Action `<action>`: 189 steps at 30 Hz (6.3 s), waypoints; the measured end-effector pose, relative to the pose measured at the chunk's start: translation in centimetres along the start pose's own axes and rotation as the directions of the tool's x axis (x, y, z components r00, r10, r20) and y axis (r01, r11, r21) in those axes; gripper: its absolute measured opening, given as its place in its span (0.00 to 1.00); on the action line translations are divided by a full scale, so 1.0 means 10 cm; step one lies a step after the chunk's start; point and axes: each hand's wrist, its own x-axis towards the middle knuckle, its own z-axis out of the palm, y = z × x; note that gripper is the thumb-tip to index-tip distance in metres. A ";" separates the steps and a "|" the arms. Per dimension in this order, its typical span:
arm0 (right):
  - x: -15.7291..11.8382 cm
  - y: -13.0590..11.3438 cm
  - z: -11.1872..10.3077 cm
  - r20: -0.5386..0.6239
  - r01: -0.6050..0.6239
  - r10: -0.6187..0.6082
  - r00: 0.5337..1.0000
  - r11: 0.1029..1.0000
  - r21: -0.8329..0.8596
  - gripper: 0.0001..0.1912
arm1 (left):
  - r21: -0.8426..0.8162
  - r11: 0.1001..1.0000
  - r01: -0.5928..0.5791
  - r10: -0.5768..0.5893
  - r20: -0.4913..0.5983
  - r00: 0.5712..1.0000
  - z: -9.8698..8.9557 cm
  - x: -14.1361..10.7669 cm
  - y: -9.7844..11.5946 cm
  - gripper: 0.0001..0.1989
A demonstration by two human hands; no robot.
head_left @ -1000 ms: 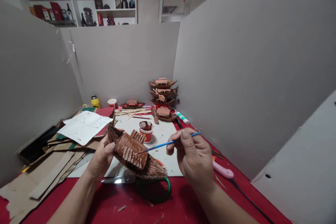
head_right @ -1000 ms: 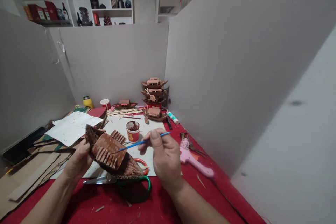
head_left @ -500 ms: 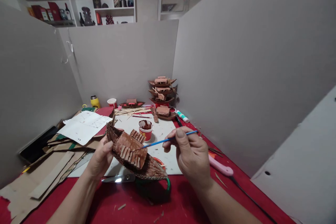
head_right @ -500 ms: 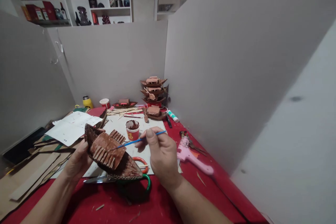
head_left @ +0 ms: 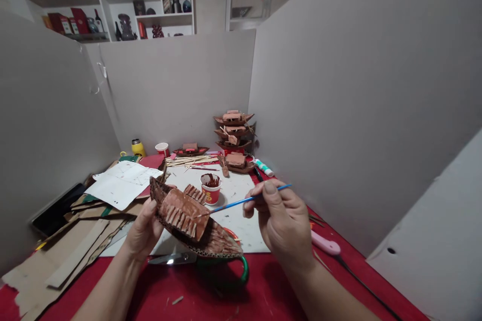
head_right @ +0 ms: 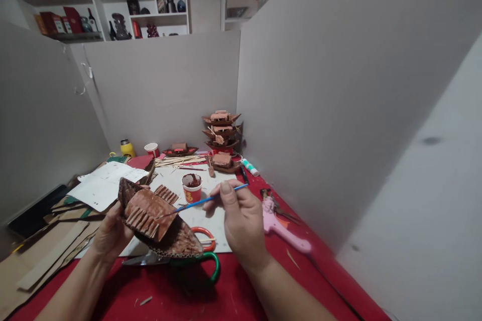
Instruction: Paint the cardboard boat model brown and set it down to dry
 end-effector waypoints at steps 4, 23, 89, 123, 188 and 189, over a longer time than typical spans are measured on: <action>0.01 -0.01 0.01 0.092 -0.094 0.092 0.991 0.995 0.016 0.17 | 0.003 1.000 -0.007 0.007 -0.014 1.000 0.00 0.00 0.00 0.24; -0.06 0.04 0.00 0.129 -0.061 0.061 0.990 0.998 0.003 0.17 | 0.004 1.000 0.006 -0.006 -0.007 1.000 0.01 0.01 0.01 0.28; -0.11 0.04 0.02 0.174 0.004 -0.004 0.985 1.000 -0.002 0.11 | 0.070 0.997 0.015 -0.018 0.030 0.999 0.03 -0.01 0.02 0.28; -0.11 0.01 0.03 0.189 0.017 -0.003 0.982 0.997 -0.069 0.13 | 0.078 0.997 0.011 -0.015 0.050 0.999 0.07 -0.03 0.02 0.29; 0.03 0.00 -0.06 0.075 0.013 -0.014 0.997 1.000 0.020 0.13 | -0.020 1.000 0.015 -0.015 0.010 1.000 -0.02 0.00 -0.01 0.30; 0.04 -0.01 -0.06 0.069 0.015 -0.018 0.997 0.999 0.038 0.13 | -0.020 1.000 0.014 -0.014 0.009 1.000 -0.02 0.00 -0.01 0.30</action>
